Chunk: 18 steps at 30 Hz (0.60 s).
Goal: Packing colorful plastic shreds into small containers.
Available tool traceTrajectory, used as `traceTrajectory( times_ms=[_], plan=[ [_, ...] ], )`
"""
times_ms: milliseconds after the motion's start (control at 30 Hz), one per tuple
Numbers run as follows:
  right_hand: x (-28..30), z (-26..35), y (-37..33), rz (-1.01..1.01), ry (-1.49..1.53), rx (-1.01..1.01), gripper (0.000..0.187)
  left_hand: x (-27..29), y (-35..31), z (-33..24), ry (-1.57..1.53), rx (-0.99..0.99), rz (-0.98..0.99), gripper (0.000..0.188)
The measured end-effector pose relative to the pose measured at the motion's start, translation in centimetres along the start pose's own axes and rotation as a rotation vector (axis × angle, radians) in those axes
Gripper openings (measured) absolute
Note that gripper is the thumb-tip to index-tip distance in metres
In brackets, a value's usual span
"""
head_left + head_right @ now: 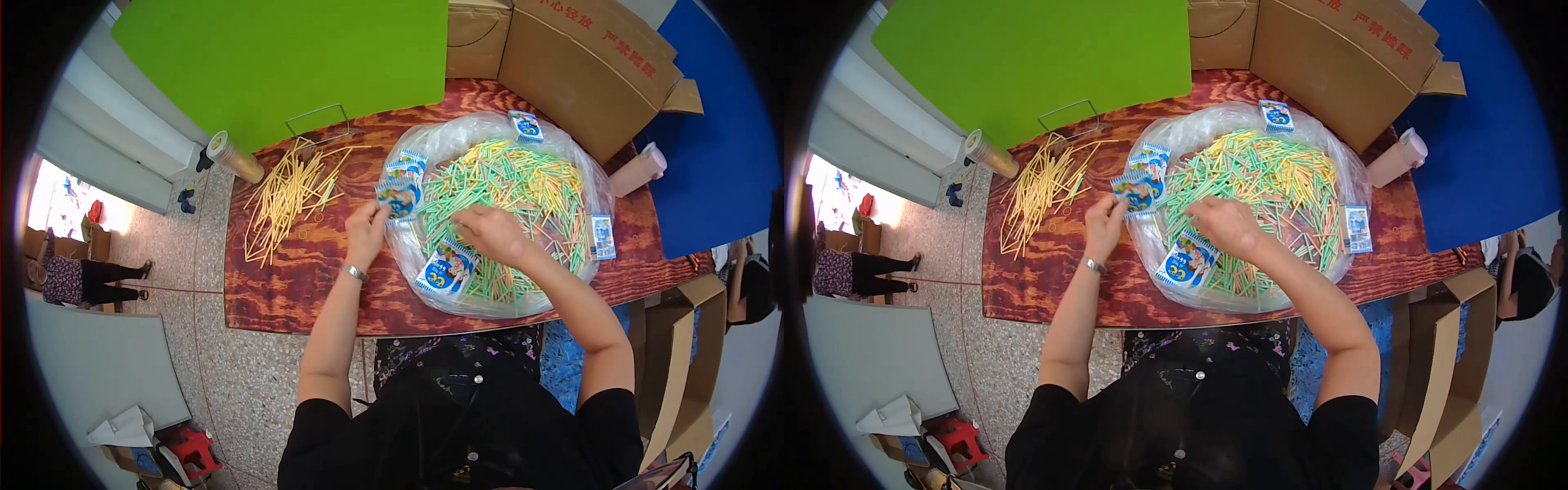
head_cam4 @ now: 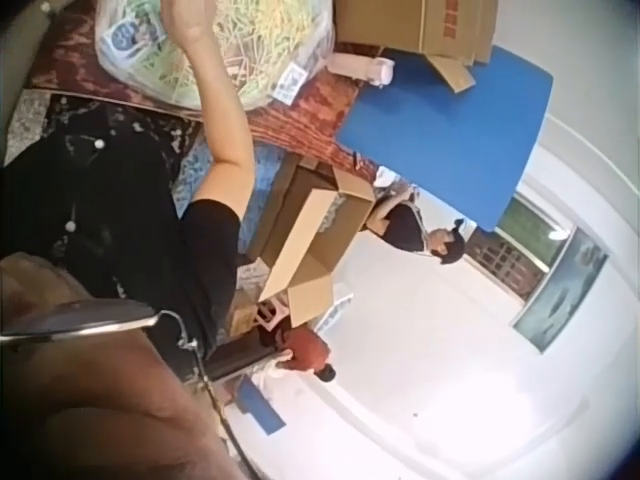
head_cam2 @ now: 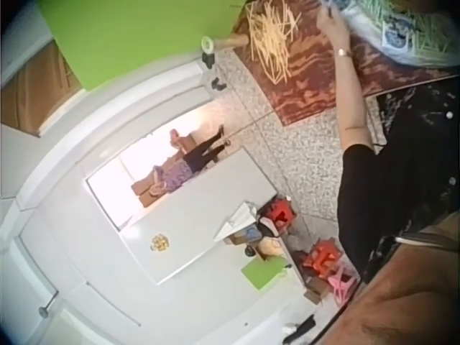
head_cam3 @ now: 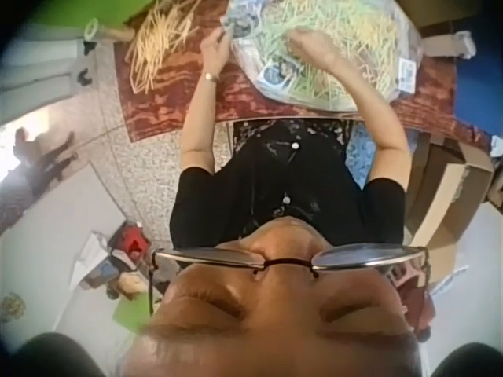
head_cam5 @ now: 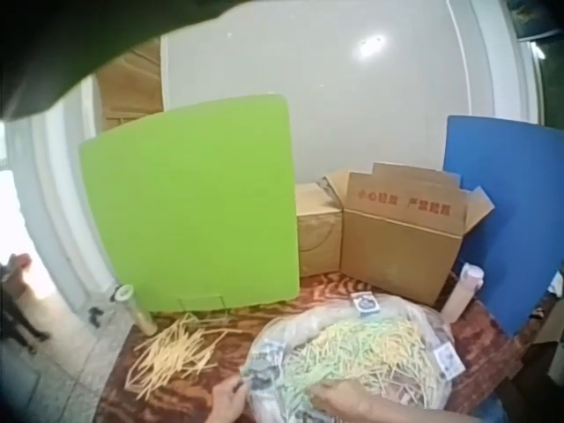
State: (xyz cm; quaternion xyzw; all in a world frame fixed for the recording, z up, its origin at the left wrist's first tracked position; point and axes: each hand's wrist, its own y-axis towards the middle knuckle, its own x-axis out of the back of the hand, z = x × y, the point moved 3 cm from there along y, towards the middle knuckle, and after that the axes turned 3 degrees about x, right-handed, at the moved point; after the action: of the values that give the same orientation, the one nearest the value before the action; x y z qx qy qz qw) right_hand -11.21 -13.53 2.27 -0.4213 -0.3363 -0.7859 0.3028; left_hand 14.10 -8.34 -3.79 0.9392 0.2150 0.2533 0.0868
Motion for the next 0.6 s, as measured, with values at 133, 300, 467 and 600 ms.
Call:
traceTrajectory(
  times_ms=[133,300,467,600],
  plan=[
    [-2.3,1.6,-1.2,0.191,-0.145,-0.031,0.028,-0.7,2.5,2.8,0.009,0.013,0.152,0.019],
    [-4.1,1.6,-1.2,0.202,-0.234,-0.168,0.037,-2.9,2.5,4.5,0.162,0.062,0.039,0.018],
    [-3.8,0.0,-2.1,0.172,-0.280,-0.029,0.015,-1.8,0.9,-0.2,0.372,-0.144,-0.141,0.029],
    [-2.7,1.0,-2.0,0.199,-0.361,0.057,0.016,-1.4,-3.2,-4.9,0.334,-0.287,0.040,0.032]
  ],
)
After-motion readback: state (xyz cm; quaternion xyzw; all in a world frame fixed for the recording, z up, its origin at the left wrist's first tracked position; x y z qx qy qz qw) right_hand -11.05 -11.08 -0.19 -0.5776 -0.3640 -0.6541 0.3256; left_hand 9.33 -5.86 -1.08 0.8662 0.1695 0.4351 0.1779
